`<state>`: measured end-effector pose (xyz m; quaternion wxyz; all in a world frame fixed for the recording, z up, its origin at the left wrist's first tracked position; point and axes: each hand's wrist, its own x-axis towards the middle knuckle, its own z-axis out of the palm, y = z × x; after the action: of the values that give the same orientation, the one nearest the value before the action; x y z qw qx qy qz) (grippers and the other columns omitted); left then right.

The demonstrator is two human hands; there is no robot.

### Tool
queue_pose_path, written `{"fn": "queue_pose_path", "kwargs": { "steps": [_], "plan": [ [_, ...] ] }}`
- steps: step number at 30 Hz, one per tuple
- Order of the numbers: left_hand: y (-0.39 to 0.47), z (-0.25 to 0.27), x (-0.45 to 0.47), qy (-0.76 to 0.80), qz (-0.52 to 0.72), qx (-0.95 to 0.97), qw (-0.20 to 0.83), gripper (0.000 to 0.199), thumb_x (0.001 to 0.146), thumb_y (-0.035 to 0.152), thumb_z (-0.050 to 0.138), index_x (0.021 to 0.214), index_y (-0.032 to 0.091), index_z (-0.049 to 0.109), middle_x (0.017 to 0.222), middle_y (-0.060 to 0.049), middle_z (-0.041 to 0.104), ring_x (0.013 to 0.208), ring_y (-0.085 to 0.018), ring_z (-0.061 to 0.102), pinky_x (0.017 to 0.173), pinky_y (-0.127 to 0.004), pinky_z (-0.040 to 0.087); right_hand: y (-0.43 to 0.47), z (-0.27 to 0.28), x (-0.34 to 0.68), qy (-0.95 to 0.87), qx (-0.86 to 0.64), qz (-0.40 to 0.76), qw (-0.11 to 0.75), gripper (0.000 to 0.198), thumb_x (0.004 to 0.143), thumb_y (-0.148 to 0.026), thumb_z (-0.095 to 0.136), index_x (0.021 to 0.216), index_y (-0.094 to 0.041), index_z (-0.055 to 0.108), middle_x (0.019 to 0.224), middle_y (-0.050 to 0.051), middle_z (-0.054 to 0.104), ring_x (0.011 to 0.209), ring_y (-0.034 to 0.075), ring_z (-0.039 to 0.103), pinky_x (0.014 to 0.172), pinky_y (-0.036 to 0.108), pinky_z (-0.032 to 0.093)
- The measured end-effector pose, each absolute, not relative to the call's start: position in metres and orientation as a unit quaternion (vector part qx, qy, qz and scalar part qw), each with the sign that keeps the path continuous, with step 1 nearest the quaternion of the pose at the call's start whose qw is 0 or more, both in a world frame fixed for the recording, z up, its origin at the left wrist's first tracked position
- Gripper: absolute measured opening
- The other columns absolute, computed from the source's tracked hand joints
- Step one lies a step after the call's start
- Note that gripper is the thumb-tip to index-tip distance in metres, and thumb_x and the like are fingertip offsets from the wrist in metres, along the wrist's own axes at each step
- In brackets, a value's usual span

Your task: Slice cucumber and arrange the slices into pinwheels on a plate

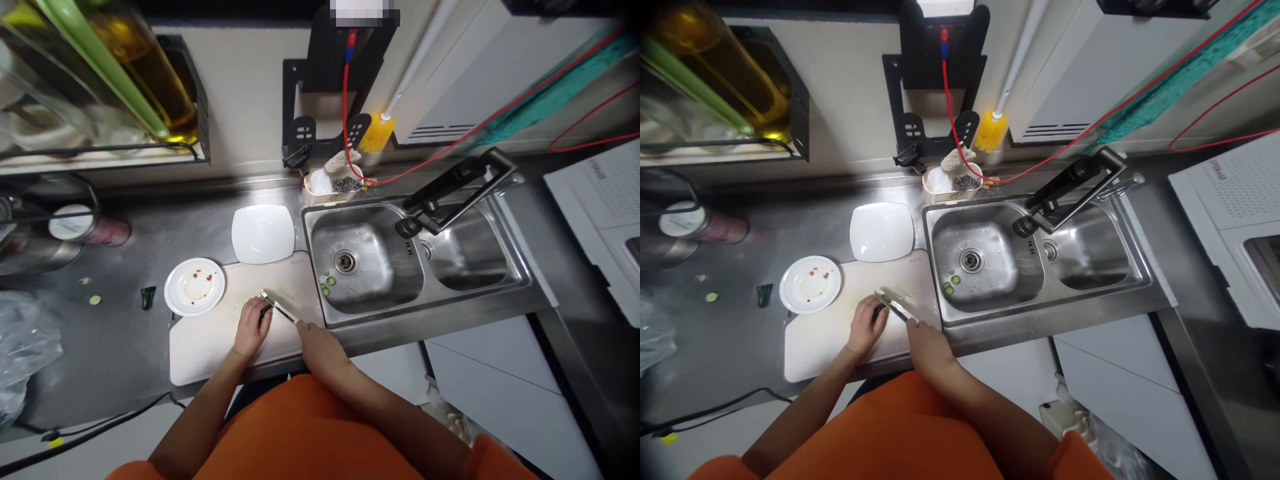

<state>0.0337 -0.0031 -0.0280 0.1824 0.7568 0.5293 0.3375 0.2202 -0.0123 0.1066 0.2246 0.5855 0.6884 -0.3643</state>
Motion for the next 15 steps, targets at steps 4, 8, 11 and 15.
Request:
{"fn": "queue_pose_path", "kwargs": {
  "steps": [4,8,11,15],
  "plan": [
    [-0.0034,-0.0277,0.0335,0.530,0.335,0.758,0.181,0.020,0.085,0.020,0.052,0.104,0.018,0.055,0.101,-0.010,0.060,0.102,-0.021,0.055,0.090,-0.041,0.048,-0.0113,0.1090,0.2194,0.685,0.584,-0.371,0.227,0.036,0.087,-0.002,0.029,0.114,-0.016,0.048,0.100,0.012,0.062,0.091,0.024,0.062,0.071,0.030,0.046],
    [-0.0030,-0.0264,0.0336,0.529,0.333,0.760,0.181,0.020,0.085,0.020,0.052,0.105,0.018,0.055,0.101,-0.010,0.060,0.102,-0.021,0.055,0.090,-0.041,0.048,-0.0090,0.1112,0.2186,0.685,0.580,-0.376,0.230,0.036,0.088,-0.003,0.027,0.115,-0.015,0.049,0.100,0.013,0.062,0.093,0.025,0.062,0.072,0.031,0.047],
    [-0.0022,-0.0254,0.0337,0.528,0.334,0.759,0.184,0.020,0.085,0.020,0.052,0.105,0.018,0.055,0.101,-0.010,0.060,0.102,-0.021,0.055,0.091,-0.041,0.048,-0.0075,0.1095,0.2180,0.685,0.579,-0.378,0.229,0.036,0.088,-0.003,0.028,0.115,-0.015,0.049,0.100,0.013,0.062,0.093,0.024,0.062,0.072,0.031,0.047],
    [-0.0009,-0.0241,0.0338,0.522,0.338,0.760,0.189,0.019,0.085,0.019,0.051,0.104,0.018,0.056,0.100,-0.010,0.061,0.102,-0.021,0.056,0.092,-0.041,0.047,-0.0068,0.1021,0.2168,0.694,0.577,-0.371,0.220,0.036,0.088,-0.004,0.028,0.115,-0.015,0.049,0.099,0.013,0.062,0.092,0.022,0.062,0.073,0.029,0.046]
  ]
}}
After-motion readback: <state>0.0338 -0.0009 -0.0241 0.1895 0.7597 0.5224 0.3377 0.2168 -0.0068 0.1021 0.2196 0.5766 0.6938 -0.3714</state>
